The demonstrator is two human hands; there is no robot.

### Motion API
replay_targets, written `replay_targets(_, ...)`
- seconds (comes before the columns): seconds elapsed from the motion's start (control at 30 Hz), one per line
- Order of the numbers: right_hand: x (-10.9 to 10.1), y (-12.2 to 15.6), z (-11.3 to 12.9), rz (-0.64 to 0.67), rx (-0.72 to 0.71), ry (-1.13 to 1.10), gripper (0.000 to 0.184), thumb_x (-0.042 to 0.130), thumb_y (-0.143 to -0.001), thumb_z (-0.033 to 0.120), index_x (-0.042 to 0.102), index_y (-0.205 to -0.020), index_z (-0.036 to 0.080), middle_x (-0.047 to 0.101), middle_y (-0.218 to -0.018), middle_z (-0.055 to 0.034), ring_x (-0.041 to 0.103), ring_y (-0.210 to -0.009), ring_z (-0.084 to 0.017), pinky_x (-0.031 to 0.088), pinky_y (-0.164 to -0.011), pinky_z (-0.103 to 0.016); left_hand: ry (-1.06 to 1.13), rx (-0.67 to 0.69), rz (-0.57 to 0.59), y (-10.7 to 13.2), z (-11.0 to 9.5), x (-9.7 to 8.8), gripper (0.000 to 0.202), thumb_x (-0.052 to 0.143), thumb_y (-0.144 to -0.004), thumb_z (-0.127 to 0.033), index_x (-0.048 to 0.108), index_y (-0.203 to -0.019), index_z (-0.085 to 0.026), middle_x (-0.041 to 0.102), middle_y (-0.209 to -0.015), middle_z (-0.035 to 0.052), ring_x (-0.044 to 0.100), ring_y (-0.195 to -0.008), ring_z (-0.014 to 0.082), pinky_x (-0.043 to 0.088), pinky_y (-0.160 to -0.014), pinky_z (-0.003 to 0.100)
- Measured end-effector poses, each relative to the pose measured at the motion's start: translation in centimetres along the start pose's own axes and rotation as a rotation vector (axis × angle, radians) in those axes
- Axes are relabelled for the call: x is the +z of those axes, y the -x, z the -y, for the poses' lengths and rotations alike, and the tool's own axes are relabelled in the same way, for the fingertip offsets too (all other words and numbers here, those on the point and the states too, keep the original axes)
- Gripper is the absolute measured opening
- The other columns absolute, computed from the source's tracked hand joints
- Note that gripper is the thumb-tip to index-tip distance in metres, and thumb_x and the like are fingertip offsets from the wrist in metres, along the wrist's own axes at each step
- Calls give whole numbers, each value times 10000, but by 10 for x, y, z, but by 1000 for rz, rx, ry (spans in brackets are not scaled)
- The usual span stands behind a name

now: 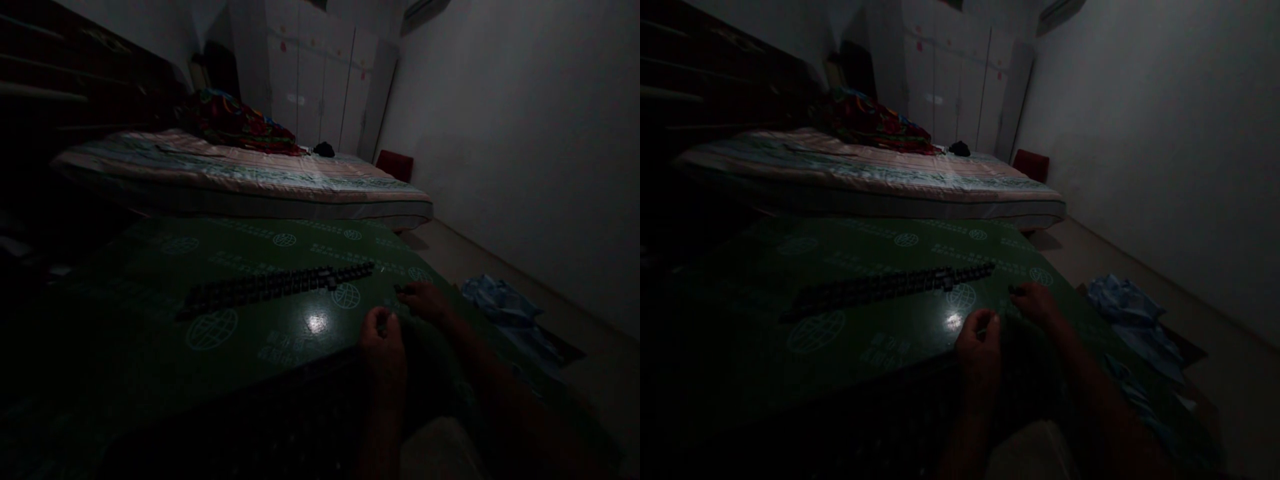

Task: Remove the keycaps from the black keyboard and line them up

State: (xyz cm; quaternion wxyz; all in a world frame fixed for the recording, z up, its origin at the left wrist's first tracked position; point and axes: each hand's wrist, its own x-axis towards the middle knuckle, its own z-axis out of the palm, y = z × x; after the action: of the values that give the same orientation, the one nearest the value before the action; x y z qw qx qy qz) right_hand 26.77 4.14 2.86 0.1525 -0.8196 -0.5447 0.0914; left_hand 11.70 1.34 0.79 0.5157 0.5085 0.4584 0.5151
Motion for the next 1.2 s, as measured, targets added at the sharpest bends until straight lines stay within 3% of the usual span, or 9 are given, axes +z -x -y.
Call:
replay_targets(0.17, 15, -54, -2, 66, 47, 50, 228, 549, -723, 304, 682, -685, 123, 597, -517, -33, 557, -477, -121, 315, -433, -190, -64, -18, 3, 2, 5, 0, 187, 492, -767, -263, 603, -893, -181, 647, -875, 52, 596, -827, 184, 454, -744, 293)
replay_targets(0.37, 28, -84, 5, 97, 81, 132, 239, 571, -707, 309, 700, -750, 112, 650, -696, -97, 601, -615, -161, 360, -501, -209, -77, -47, 0, 2, 0, -3, 188, 493, -764, -246, 611, -891, -173, 646, -864, 55, 592, -803, 181, 453, -719, 283)
replay_targets(0.83, 35, -103, 6, 94, 97, 212, 274, 555, -716, 329, 693, -814, 113, 661, -781, -123, 617, -659, -176, 369, -489, -205, -109, -43, 12, 1, 3, -2, 165, 471, -784, -243, 611, -846, -181, 644, -831, 46, 589, -785, 179, 442, -717, 281)
replay_targets(1.2, 35, -106, 11, 104, 76, 251, 272, 546, -713, 307, 691, -806, 97, 657, -772, -127, 614, -652, -181, 367, -486, -210, -104, -55, 85, 2, 4, 0, 160, 442, -794, -235, 591, -824, -186, 633, -846, 50, 583, -820, 184, 433, -744, 291)
